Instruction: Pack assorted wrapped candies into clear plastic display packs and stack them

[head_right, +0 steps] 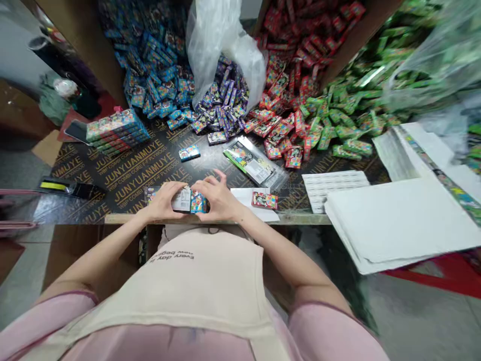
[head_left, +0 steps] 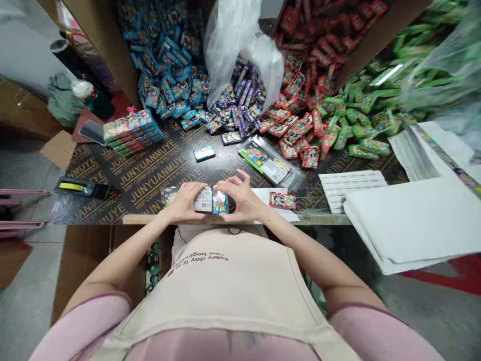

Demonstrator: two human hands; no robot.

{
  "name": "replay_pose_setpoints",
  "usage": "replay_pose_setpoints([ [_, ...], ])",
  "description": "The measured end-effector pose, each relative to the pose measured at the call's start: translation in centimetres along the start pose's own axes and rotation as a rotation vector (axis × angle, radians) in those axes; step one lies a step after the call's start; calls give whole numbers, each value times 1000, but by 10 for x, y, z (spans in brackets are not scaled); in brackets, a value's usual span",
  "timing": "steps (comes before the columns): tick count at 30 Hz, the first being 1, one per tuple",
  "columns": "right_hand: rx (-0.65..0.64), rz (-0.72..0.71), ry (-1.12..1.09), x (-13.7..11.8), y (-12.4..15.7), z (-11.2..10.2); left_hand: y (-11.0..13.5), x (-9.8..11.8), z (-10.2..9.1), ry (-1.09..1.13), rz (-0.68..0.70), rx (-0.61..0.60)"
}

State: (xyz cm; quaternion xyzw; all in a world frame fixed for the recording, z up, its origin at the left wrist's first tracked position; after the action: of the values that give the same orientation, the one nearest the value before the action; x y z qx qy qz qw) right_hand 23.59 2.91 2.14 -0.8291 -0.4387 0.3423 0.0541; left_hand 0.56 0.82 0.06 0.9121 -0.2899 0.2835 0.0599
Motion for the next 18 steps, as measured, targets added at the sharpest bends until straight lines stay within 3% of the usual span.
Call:
replay_pose_setpoints([
  [5, 33, 59, -129, 8, 0, -2, 6, -2, 4, 122, 0, 55],
  [14, -42, -20, 65, 2, 1, 5, -1, -1, -2, 153, -38, 160],
  [18, -29, 13, 15, 14, 2, 7, -5, 1, 0, 31, 1, 37],
])
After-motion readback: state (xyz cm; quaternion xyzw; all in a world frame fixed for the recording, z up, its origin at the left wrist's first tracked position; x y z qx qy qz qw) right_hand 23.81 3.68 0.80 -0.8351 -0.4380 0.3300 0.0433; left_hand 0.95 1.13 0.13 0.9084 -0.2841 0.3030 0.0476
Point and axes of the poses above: each hand's wrist, its own y-axis away from the middle knuckle, its own z-axis out of the palm, x = y × z, the point moved 1 cm from there along -y, towards the middle knuckle
